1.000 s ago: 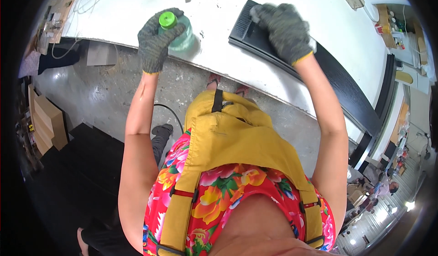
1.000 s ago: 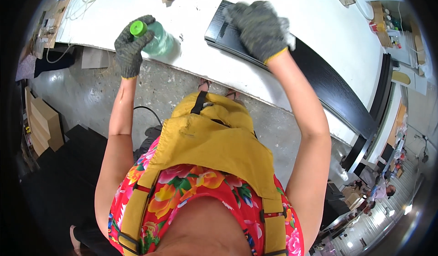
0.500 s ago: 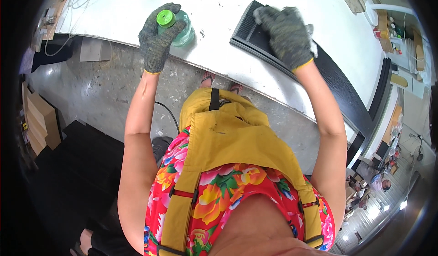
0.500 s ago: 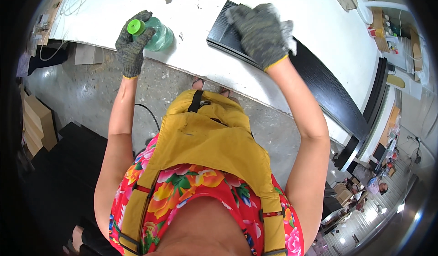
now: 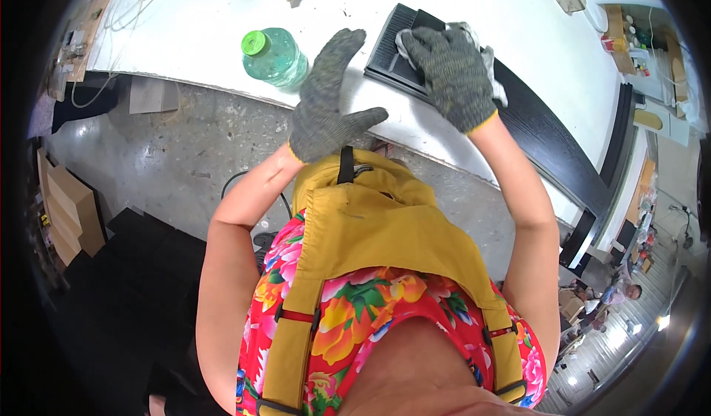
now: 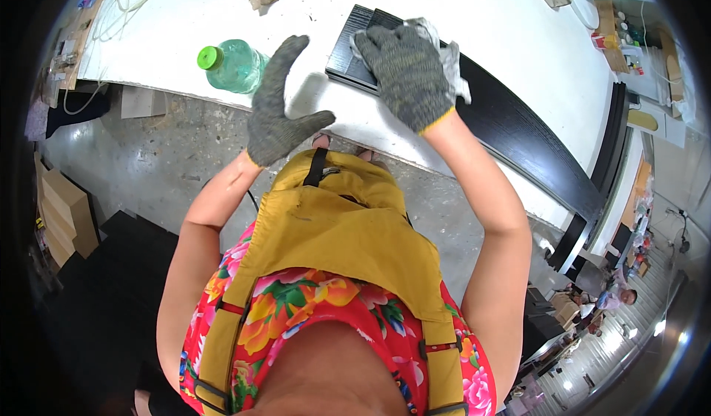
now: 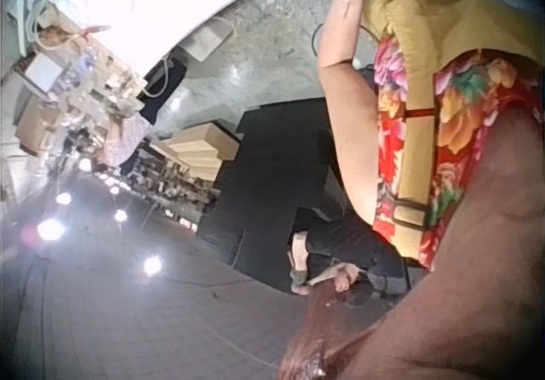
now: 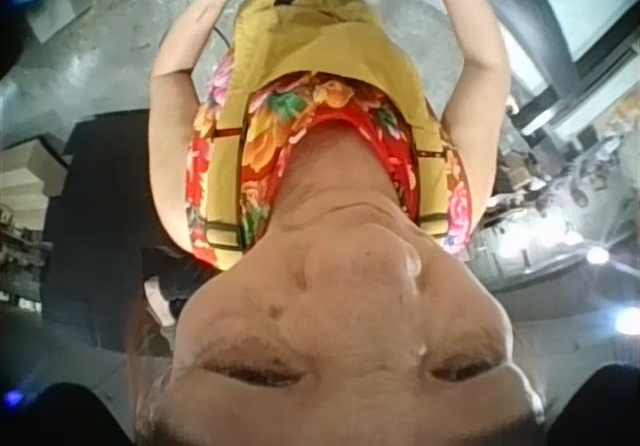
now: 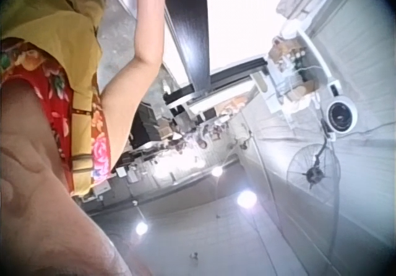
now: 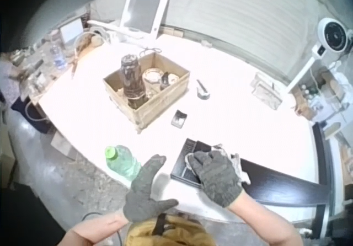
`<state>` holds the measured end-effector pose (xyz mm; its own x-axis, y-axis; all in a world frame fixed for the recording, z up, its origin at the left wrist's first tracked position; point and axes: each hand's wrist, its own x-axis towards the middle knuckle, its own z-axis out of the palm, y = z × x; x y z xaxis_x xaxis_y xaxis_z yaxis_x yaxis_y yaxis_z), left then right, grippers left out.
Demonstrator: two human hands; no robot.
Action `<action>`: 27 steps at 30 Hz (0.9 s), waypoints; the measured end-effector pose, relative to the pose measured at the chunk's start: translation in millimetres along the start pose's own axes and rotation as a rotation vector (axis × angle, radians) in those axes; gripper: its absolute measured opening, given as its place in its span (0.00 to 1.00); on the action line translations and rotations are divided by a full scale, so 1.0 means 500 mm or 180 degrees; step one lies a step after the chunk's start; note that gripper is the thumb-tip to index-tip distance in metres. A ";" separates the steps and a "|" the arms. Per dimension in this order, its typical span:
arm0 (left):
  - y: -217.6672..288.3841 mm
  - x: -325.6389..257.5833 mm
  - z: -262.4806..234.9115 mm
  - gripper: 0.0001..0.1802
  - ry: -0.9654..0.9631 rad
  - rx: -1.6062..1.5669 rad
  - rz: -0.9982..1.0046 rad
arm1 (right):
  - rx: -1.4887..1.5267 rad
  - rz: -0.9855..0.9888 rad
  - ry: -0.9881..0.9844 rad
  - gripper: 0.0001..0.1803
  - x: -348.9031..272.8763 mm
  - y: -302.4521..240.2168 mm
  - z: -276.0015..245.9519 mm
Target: The recorder uses a rag and a cleaning solution from a green bottle to wipe down a long black furniture component.
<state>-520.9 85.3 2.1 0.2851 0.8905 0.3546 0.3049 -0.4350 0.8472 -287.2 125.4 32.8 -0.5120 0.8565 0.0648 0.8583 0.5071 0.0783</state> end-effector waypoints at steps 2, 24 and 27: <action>-0.030 0.026 0.025 0.56 -0.0226 0.0242 0.0153 | -0.0020 0.0069 0.0174 0.37 -0.007 0.013 0.009; -0.136 0.219 0.122 0.72 -0.1402 0.0901 0.1145 | -0.0345 0.0880 0.0438 0.27 0.002 0.047 0.036; -0.134 0.222 0.118 0.73 -0.1385 0.0940 0.1001 | -0.0096 0.0793 0.0359 0.28 0.018 0.049 0.041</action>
<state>-456.2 205.4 -38.6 0.7284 0.6043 0.3229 0.3671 -0.7421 0.5608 -269.8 147.5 14.7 -0.2873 0.9376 0.1960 0.9577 0.2776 0.0754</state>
